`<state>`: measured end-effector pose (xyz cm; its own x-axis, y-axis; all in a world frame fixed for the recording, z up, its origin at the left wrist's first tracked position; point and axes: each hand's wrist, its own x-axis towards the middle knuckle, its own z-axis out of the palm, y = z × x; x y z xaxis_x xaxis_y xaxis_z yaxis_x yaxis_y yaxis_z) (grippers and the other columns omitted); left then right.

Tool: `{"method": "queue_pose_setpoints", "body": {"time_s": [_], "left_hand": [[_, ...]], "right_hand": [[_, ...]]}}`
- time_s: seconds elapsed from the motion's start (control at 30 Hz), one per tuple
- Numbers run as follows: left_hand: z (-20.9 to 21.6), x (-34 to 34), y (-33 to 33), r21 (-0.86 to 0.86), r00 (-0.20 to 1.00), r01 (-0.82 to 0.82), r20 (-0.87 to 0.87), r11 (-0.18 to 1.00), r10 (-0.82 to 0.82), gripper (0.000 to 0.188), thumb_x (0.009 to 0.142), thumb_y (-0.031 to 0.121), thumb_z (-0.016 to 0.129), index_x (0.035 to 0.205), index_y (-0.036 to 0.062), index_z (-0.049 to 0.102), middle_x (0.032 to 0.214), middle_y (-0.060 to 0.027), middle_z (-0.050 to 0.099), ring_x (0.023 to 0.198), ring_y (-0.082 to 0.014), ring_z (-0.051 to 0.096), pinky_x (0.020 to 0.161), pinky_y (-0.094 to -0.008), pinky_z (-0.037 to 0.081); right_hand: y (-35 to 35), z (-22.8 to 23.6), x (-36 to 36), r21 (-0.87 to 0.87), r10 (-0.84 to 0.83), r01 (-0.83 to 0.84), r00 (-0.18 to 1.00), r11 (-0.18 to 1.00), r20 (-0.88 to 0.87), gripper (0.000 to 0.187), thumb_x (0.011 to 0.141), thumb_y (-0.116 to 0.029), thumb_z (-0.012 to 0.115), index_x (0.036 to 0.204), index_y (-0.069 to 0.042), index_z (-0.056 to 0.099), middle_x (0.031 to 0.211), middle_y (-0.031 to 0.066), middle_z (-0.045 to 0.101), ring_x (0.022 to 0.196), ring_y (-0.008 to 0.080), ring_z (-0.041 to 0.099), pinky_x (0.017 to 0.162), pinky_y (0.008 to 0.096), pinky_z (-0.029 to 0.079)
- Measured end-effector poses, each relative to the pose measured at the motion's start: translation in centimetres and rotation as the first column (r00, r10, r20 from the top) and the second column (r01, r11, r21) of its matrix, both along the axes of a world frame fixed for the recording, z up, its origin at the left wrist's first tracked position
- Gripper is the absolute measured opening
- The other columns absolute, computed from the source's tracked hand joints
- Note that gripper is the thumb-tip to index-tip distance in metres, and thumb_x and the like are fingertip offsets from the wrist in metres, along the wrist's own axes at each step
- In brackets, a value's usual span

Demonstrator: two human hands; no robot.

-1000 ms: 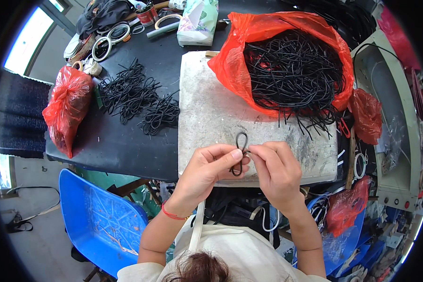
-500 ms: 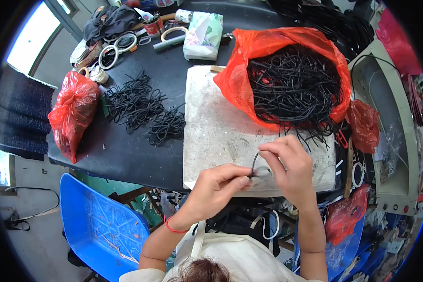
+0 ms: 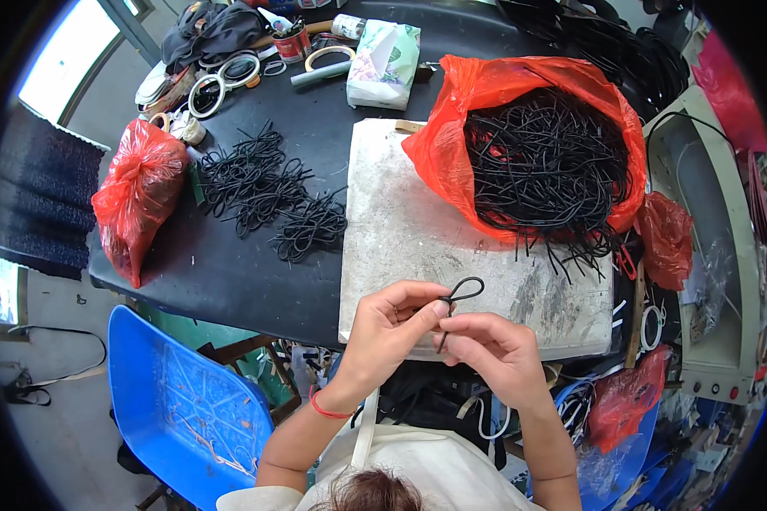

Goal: The person repeatedly picks up black cable ties from a red bag and ties them into knots by hand. They place the finished knots onto a pile on the table. The task involves continuous looping and pulling of the ties to secure the knots.

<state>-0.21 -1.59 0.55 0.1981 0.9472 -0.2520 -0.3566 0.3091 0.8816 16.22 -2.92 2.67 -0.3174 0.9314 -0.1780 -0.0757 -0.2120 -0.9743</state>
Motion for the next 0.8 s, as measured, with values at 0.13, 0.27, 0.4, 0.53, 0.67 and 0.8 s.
{"method": "queue_pose_setpoints", "body": {"time_s": [0.13,0.27,0.4,0.53,0.67,0.8], "left_hand": [[0.3,0.2,-0.2,-0.055,0.995,-0.06,0.081,0.997,0.065,0.018,0.082,0.001,0.06,0.099,-0.0031,0.059,0.091,-0.0093,0.064,0.087,-0.012,0.06,0.078,-0.0249,0.049],[0.3,1.0,-0.5,0.0,0.987,-0.15,0.051,0.989,0.15,0.018,0.079,-0.003,0.061,0.097,-0.0026,0.058,0.092,-0.0084,0.062,0.087,-0.0119,0.059,0.08,-0.0242,0.048],[-0.6,2.2,-1.4,0.298,0.94,-0.229,-0.182,0.927,0.29,0.026,0.078,-0.004,0.062,0.103,-0.004,0.055,0.091,-0.0089,0.063,0.084,-0.0111,0.06,0.077,-0.0238,0.048],[-0.1,1.5,-1.1,0.208,0.981,-0.132,-0.115,0.969,0.158,0.036,0.078,-0.002,0.062,0.11,-0.0012,0.047,0.089,-0.0078,0.064,0.083,-0.0119,0.061,0.075,-0.0244,0.049],[0.5,0.9,-1.0,0.245,0.942,0.056,-0.333,0.968,0.03,0.041,0.077,-0.003,0.061,0.112,0.0001,0.041,0.09,-0.009,0.064,0.086,-0.0124,0.06,0.077,-0.0258,0.048],[1.7,0.8,-1.2,0.286,0.873,0.205,-0.486,0.936,-0.043,0.046,0.076,-0.003,0.061,0.117,-0.0012,0.039,0.089,-0.0107,0.064,0.086,-0.0121,0.06,0.08,-0.0268,0.048]], "right_hand": [[0.1,-0.5,-0.9,0.21,-0.194,0.159,0.968,0.965,0.157,0.009,0.083,-0.005,0.062,0.088,0.002,0.06,0.075,0.0048,0.063,0.066,0.0061,0.057,0.06,0.02,0.046],[0.4,-0.4,-1.2,0.222,-0.274,0.216,0.92,0.951,0.28,0.01,0.082,-0.008,0.064,0.081,0.0,0.058,0.07,0.0017,0.06,0.061,0.0042,0.054,0.055,0.0187,0.043],[0.5,-0.4,-1.5,0.162,-0.299,0.268,0.929,0.95,0.22,0.013,0.081,-0.01,0.065,0.081,0.0,0.057,0.068,0.0002,0.058,0.06,0.0043,0.052,0.054,0.0183,0.042],[1.3,-0.9,-0.9,0.079,-0.29,0.284,0.953,0.956,0.089,0.014,0.081,-0.011,0.066,0.083,0.0,0.058,0.074,0.0011,0.056,0.065,0.0055,0.052,0.057,0.018,0.043],[1.6,-1.5,0.2,0.185,-0.111,0.075,0.974,0.98,0.195,0.015,0.081,-0.01,0.065,0.088,0.002,0.059,0.089,0.0048,0.053,0.074,0.0065,0.052,0.059,0.0189,0.041],[1.9,-1.2,0.0,0.033,-0.209,0.208,0.977,0.978,0.035,0.012,0.085,-0.011,0.06,0.085,0.0,0.058,0.078,-0.0008,0.053,0.068,0.003,0.047,0.06,0.0181,0.038]]}}
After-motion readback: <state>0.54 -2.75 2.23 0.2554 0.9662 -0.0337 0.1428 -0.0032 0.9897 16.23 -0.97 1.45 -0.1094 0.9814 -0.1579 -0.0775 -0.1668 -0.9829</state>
